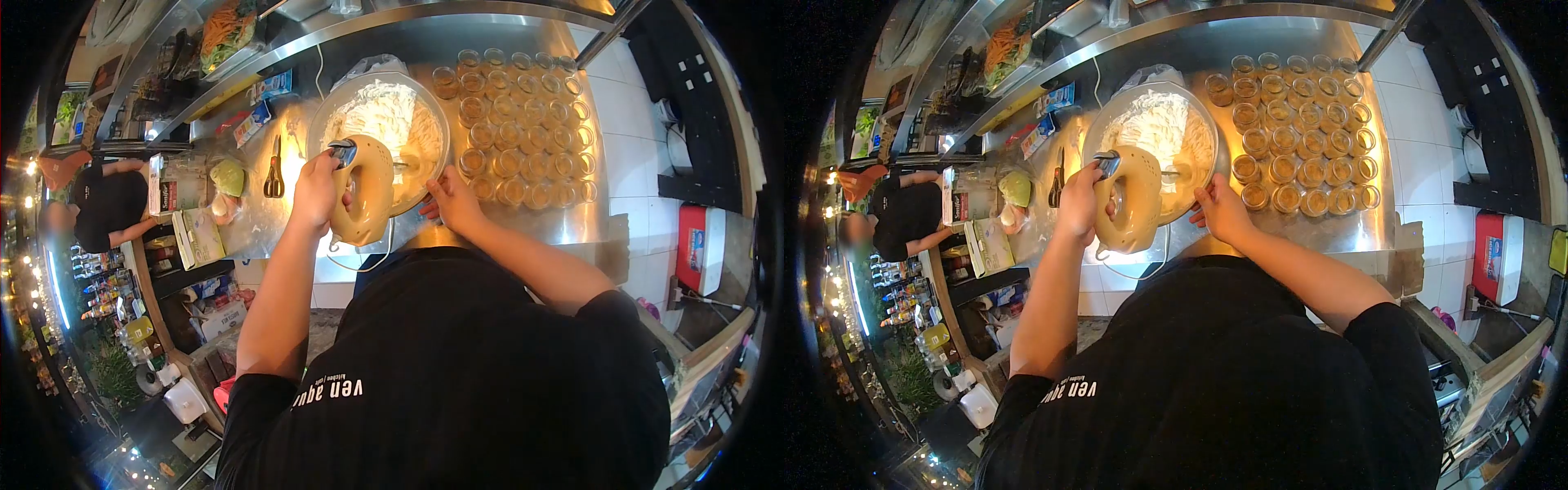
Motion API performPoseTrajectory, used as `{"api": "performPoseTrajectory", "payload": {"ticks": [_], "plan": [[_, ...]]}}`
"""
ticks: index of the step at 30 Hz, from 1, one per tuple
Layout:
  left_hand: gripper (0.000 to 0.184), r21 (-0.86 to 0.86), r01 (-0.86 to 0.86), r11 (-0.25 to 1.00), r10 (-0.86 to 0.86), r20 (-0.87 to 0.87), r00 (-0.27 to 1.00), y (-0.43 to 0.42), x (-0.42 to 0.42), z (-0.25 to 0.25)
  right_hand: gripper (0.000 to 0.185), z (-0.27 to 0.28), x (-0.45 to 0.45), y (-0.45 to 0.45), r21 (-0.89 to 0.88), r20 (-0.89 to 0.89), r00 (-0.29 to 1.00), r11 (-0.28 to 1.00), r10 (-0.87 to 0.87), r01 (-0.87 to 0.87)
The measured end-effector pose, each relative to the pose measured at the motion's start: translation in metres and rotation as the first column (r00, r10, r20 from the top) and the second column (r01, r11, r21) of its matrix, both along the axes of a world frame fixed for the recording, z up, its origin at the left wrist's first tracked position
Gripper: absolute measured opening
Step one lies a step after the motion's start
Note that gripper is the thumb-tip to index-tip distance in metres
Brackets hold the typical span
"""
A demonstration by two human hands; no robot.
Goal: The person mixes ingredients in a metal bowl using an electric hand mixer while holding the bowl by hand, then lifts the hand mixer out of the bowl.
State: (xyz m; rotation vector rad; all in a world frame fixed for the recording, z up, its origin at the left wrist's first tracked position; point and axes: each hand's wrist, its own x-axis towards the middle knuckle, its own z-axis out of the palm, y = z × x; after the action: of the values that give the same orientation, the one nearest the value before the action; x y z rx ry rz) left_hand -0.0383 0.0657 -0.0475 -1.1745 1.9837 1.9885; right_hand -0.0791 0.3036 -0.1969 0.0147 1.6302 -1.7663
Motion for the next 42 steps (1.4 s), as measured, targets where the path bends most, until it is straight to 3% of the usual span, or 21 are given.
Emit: {"api": "performPoseTrajectory", "payload": {"ticks": [4,7,8,10,12,15,23,26,29,32,40,42], "plan": [[0.048,-0.017,0.084,0.996,-0.084,0.007,0.996,-0.007,-0.013,0.004,0.025,0.004,0.009,0.001,0.038,0.001,0.995,0.994,0.101,-0.101],[0.048,-0.181,0.363,0.914,-0.369,0.002,0.93,-0.018,-0.027,0.009,0.026,0.012,0.01,0.0,0.074,-0.013,0.993,0.99,0.121,-0.119],[0.048,-0.18,0.365,0.913,-0.371,0.001,0.929,-0.025,-0.034,0.01,0.026,0.013,0.01,0.001,0.089,-0.03,0.992,0.989,0.125,-0.122],[0.05,-0.233,0.539,0.809,-0.546,0.038,0.837,-0.034,-0.05,0.014,0.025,0.012,0.006,0.002,0.115,-0.057,0.991,0.987,0.119,-0.112],[0.052,-0.145,0.583,0.8,-0.58,0.065,0.812,-0.046,-0.068,0.019,0.023,0.011,-0.001,0.003,0.142,-0.083,0.99,0.985,0.111,-0.099],[0.054,-0.088,0.796,0.599,-0.797,0.024,0.603,-0.059,-0.098,0.021,0.021,0.013,-0.012,0.001,0.179,-0.085,0.994,0.982,0.074,-0.058],[0.053,-0.227,0.849,0.477,-0.863,0.063,0.502,-0.038,-0.115,0.026,0.021,0.014,-0.021,0.0,0.15,-0.205,0.978,0.986,-0.04,0.071],[0.052,-0.336,0.869,0.363,-0.912,0.065,0.406,-0.049,-0.114,0.024,0.021,0.008,-0.019,-0.002,0.145,-0.212,0.975,0.985,-0.064,0.096],[0.05,-0.571,0.799,0.188,-0.944,0.121,0.308,-0.062,-0.114,0.022,0.02,0.024,-0.014,-0.004,0.178,-0.168,0.979,0.973,-0.115,0.145],[0.05,-0.637,0.761,0.124,-0.939,0.173,0.298,-0.059,-0.116,0.021,0.02,0.029,-0.008,-0.01,0.212,-0.169,0.972,0.957,-0.164,0.198],[0.049,-0.548,0.823,0.15,-0.947,0.16,0.279,-0.078,-0.11,0.024,0.024,0.01,0.001,-0.021,0.177,-0.142,0.945,0.932,-0.294,0.316],[0.051,-0.729,0.684,0.035,-0.972,0.134,0.192,-0.091,-0.107,0.014,0.024,0.014,0.006,-0.024,0.167,-0.136,0.936,0.924,-0.324,0.344]]}}
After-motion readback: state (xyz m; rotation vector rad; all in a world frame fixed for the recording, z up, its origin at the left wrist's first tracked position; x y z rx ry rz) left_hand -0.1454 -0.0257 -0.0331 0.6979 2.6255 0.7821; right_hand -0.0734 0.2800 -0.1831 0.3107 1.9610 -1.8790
